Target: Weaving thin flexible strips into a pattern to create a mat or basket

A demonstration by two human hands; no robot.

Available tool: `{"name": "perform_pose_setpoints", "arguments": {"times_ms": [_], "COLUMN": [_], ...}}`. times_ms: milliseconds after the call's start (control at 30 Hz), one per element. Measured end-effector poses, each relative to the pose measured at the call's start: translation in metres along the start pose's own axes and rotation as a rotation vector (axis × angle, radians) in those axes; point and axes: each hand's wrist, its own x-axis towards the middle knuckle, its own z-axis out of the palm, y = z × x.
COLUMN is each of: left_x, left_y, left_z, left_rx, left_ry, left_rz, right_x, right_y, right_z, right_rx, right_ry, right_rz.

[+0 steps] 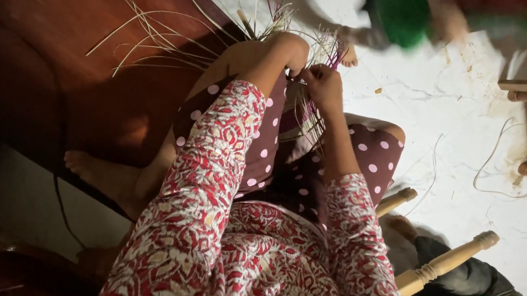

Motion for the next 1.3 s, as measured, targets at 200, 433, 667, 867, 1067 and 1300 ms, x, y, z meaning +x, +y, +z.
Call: {"name": "perform_pose_setpoints", "arguments": {"times_ms": [200,433,667,867,1067,1300], "left_x": [-0.018,-0.017,-0.034,-0.021,-0.015,-0.021], "left_y": [0.0,0.003,0.007,0.005,0.002,0.005], "left_z": [-0.001,0.001,-0.007,0.003,0.0,0.002], "left_rx": [-0.11,-0.124,-0.137,-0.192,-0.149,-0.176], "left_ry": [0.033,0.009,-0.045,0.061,0.029,-0.006], "left_rz": [0.039,0.01,0.018,0.008,0.046,0.044], "right_x": [-0.045,-0.04,-0.043,-0.026,-0.015,-0.062], "right_y": [-0.05,-0.044,-0.065,-0.051,-0.01,-0.063], "right_z": [-0.031,0.007,-0.036,-0.031,0.0,-0.037], "right_rx": [0.264,-0.504,0.328,0.452,0.063,0.413], "right_ry": [-0.235,-0.157,-0.202,-0.111,0.036,-0.244], "right_rz": [-0.074,0.104,0.388,0.166,-0.017,0.161]}}
